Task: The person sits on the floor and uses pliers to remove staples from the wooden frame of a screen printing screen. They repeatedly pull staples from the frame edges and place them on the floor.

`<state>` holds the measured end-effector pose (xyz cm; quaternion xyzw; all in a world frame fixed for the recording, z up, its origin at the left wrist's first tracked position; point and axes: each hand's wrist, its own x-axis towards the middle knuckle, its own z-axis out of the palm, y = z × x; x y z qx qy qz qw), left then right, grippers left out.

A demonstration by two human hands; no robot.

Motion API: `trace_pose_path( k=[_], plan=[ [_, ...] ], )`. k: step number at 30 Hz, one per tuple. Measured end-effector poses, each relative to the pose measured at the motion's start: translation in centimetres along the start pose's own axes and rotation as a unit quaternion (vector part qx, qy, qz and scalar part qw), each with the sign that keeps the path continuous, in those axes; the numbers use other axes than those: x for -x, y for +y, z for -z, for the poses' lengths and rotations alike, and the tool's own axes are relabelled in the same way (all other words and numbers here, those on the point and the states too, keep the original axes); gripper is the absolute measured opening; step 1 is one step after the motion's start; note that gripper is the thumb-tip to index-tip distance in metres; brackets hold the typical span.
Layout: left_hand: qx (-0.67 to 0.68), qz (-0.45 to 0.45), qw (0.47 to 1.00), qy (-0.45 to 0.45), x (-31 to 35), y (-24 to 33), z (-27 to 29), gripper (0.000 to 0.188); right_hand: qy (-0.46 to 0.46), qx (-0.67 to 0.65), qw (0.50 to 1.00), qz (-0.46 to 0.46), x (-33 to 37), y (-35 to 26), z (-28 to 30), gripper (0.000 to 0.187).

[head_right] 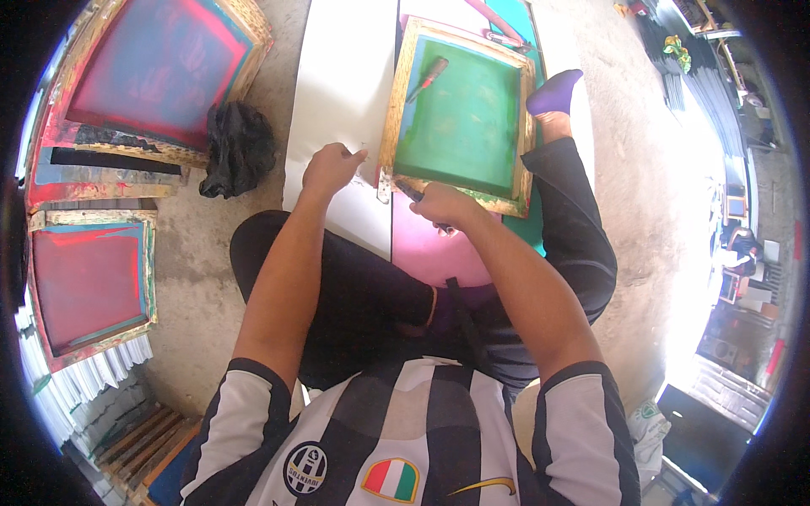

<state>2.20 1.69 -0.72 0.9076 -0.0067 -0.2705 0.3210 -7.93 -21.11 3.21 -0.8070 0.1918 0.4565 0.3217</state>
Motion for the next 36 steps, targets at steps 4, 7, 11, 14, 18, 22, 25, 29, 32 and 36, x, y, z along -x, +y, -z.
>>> trace_pose_path(
  k=[4, 7, 11, 14, 18, 22, 25, 29, 32, 36],
  plan=[
    [0.02, 0.003, 1.0, -0.017, 0.2, 0.6, 0.4, 0.057, 0.002, 0.034, 0.999, -0.022, 0.4, -1.2, 0.5, 0.036],
    [0.031, 0.0, 0.999, -0.021, -0.1, 0.6, 0.3, 0.057, 0.003, 0.052, 0.998, -0.033, 0.8, -2.5, 0.9, 0.034],
    [0.025, 0.011, 0.999, -0.042, 0.3, 1.4, 0.9, 0.052, -0.011, 0.11, 0.991, -0.074, 1.6, -5.2, 1.7, 0.03],
    [0.054, -0.005, 0.998, -0.026, 0.1, 1.0, 0.6, 0.058, -0.027, 0.145, 0.984, -0.101, 1.7, -6.9, 2.0, 0.028],
    [0.061, -0.003, 0.998, -0.032, 0.1, 1.3, 0.7, 0.057, -0.013, 0.121, 0.985, -0.12, 1.2, -7.3, 1.6, 0.025],
    [0.055, -0.01, 0.998, -0.021, 0.0, 1.6, 0.3, 0.053, 0.023, 0.15, 0.98, -0.13, 0.4, -5.7, 0.2, 0.021],
    [0.051, -0.023, 0.998, -0.022, -0.4, 1.7, 0.0, 0.054, 0.081, 0.169, 0.978, -0.095, 0.1, -3.7, -1.1, 0.018],
    [0.043, -0.046, 0.998, -0.026, -0.5, 1.8, -0.1, 0.062, 0.139, 0.181, 0.971, -0.069, 0.5, -2.2, -2.7, 0.031],
    [0.038, -0.053, 0.998, -0.013, -1.3, 1.1, -1.0, 0.065, 0.171, 0.108, 0.977, -0.066, 1.1, -1.4, -4.3, 0.042],
    [0.051, -0.045, 0.997, -0.027, -1.1, 1.5, -0.7, 0.065, 0.202, 0.037, 0.977, -0.054, 1.1, -0.5, -5.6, 0.049]
  ],
)
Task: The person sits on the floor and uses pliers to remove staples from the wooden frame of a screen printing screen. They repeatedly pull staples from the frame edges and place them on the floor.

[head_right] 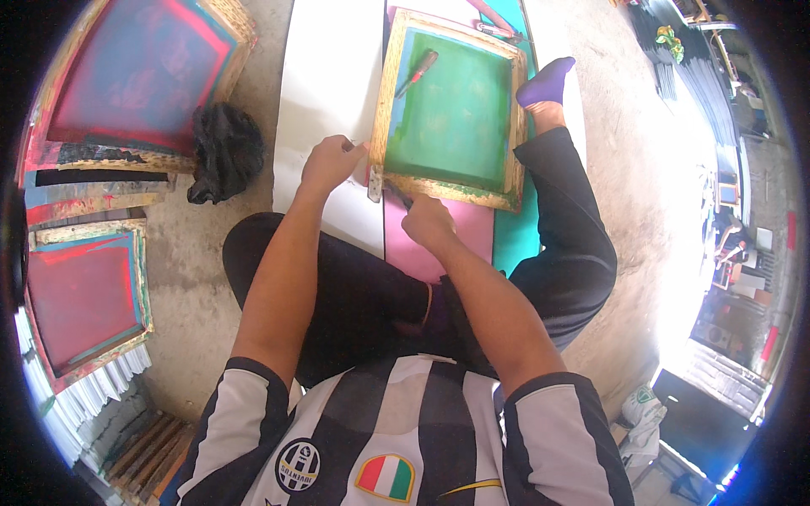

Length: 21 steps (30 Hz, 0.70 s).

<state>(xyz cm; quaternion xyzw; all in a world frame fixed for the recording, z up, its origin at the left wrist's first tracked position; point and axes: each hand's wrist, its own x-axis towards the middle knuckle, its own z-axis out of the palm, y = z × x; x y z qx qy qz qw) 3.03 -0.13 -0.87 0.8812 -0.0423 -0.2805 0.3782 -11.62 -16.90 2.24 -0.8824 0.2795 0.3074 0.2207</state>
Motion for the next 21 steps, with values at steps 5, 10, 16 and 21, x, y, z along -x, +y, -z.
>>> trace_pose_path(
  k=[5, 10, 16, 21],
  plan=[
    [-0.008, -0.037, 0.999, 0.036, -0.5, -1.7, -0.8, 0.062, 0.03, -0.068, 0.996, 0.053, -0.6, 1.7, -2.4, 0.05],
    [0.037, -0.109, 0.993, -0.026, 0.0, -2.1, -1.0, 0.05, 0.088, -0.188, 0.969, 0.136, -1.6, 4.0, -4.8, 0.033],
    [0.137, -0.088, 0.974, -0.161, 2.6, -1.5, -0.1, 0.035, 0.052, -0.251, 0.951, 0.175, 1.0, 0.8, -3.8, 0.029],
    [0.189, -0.055, 0.968, -0.155, 3.7, -0.8, 0.8, 0.027, 0.024, -0.304, 0.934, 0.186, 0.8, 0.0, -4.3, 0.025]
  ],
)
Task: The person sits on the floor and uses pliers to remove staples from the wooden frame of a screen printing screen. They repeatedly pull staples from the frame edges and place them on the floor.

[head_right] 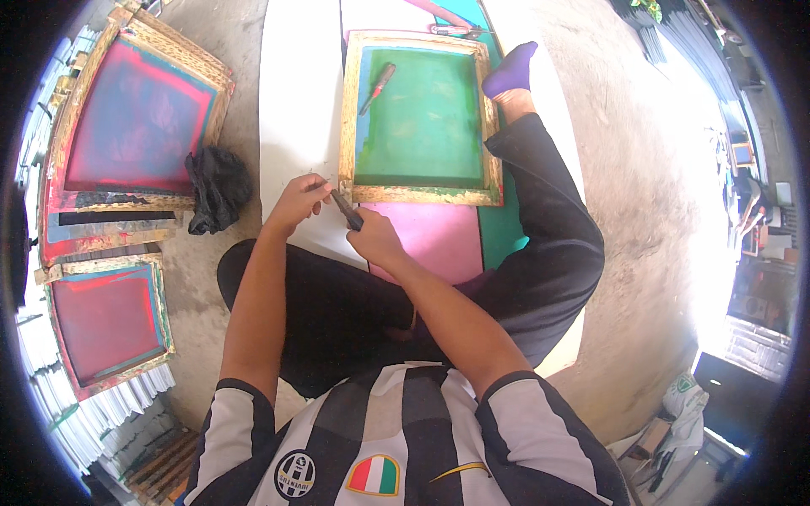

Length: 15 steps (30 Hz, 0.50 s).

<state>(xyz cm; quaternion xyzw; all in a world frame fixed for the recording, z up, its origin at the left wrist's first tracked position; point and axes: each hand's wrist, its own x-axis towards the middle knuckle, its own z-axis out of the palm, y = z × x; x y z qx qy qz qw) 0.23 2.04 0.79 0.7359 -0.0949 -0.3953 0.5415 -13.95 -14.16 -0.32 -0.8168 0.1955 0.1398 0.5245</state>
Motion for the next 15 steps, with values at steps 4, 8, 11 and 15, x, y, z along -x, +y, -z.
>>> trace_pose_path(
  k=[4, 8, 11, 15],
  plan=[
    [0.042, 0.021, 0.999, -0.001, 0.1, -1.4, 1.0, 0.026, -0.083, -0.082, 0.992, -0.051, -0.1, -1.5, 0.1, 0.027],
    [0.052, 0.019, 0.998, 0.027, -0.3, -1.7, 0.6, 0.027, -0.127, -0.166, 0.977, -0.053, -0.9, 0.0, -0.3, 0.033],
    [-0.106, 0.02, 0.986, 0.129, -1.4, -4.7, 1.4, 0.03, -0.12, -0.141, 0.983, -0.017, -0.3, 0.9, -0.5, 0.036],
    [-0.372, 0.043, 0.896, 0.239, -1.6, -5.9, 1.4, 0.036, -0.097, -0.109, 0.989, -0.014, 1.8, 2.9, 1.6, 0.036]
  ],
)
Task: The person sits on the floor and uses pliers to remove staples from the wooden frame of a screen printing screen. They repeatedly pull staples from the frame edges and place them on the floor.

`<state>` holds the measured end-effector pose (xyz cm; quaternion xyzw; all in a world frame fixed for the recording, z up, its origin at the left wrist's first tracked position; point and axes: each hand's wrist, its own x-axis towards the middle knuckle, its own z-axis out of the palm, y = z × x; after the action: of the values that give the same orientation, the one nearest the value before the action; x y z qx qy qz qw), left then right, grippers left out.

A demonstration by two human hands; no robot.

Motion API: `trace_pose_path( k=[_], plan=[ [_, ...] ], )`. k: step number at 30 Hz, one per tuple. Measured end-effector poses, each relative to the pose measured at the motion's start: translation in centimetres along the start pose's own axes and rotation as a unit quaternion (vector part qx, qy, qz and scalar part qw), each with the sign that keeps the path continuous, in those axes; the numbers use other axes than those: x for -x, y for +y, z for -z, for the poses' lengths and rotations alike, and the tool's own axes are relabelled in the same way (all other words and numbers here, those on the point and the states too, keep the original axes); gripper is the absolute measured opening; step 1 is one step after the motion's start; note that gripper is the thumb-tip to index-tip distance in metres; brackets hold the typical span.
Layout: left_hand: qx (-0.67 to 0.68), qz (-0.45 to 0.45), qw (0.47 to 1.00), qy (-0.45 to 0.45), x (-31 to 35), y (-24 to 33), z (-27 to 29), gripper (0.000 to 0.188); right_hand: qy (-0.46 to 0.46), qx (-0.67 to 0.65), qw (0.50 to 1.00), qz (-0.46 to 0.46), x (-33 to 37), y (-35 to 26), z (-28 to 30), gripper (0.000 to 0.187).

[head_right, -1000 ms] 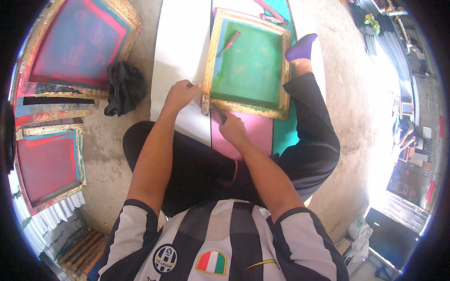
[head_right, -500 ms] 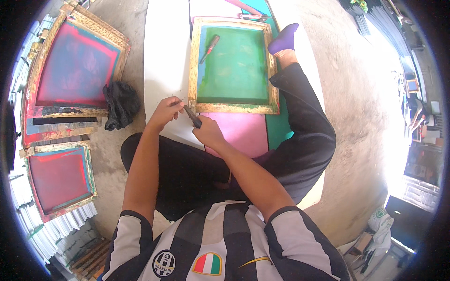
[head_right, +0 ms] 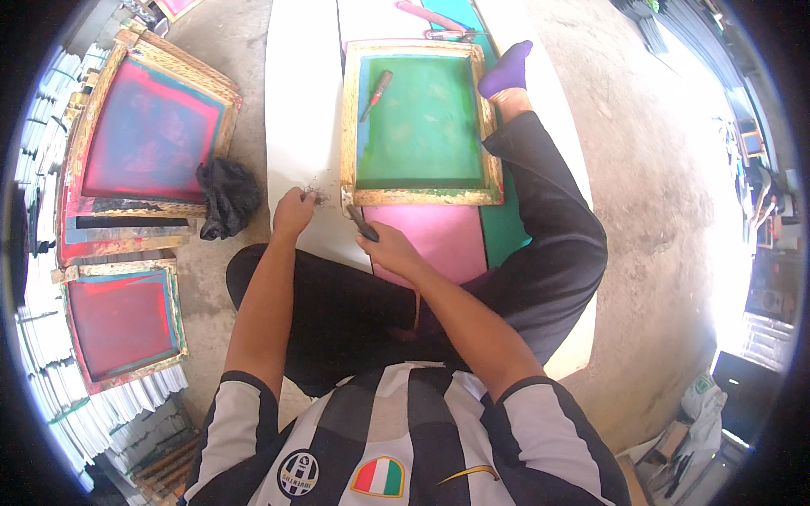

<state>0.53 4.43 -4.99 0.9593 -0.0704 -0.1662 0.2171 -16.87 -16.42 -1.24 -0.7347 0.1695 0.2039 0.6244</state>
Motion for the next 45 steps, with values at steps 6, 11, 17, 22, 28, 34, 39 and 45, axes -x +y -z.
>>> trace_pose_path(
  k=[6, 11, 17, 22, 28, 34, 39, 45],
  plan=[
    [-0.108, 0.0, 0.994, 0.034, 1.5, 3.7, 1.8, 0.046, 0.057, 0.021, 0.998, -0.012, 3.0, 3.8, 3.7, 0.032],
    [-0.226, -0.246, 0.933, 0.131, 7.1, 7.9, -2.0, 0.078, 0.155, -0.061, 0.984, -0.067, 4.3, 4.0, 6.1, 0.032],
    [-0.235, -0.236, 0.941, 0.063, 11.3, 11.9, -6.3, 0.1, 0.192, -0.136, 0.971, -0.039, 3.4, 5.4, 6.4, 0.031],
    [-0.209, -0.201, 0.954, 0.078, 11.5, 12.9, -8.8, 0.102, 0.201, -0.129, 0.971, -0.011, 3.7, 6.5, 6.2, 0.029],
    [-0.19, -0.183, 0.96, 0.092, 11.8, 13.0, -8.9, 0.104, 0.188, -0.095, 0.977, -0.027, 3.7, 6.0, 6.8, 0.03],
    [-0.184, -0.192, 0.961, 0.079, 11.7, 12.6, -8.3, 0.1, 0.169, 0.035, 0.984, -0.04, 4.2, 4.4, 7.6, 0.033],
    [-0.183, -0.18, 0.964, 0.07, 12.4, 13.1, -8.0, 0.096, 0.125, 0.234, 0.964, -0.017, 3.9, -0.4, 9.6, 0.034],
    [-0.159, -0.163, 0.972, 0.05, 12.9, 13.2, -7.5, 0.092, 0.039, 0.409, 0.911, -0.04, 1.1, -5.3, 11.0, 0.031]
  ],
)
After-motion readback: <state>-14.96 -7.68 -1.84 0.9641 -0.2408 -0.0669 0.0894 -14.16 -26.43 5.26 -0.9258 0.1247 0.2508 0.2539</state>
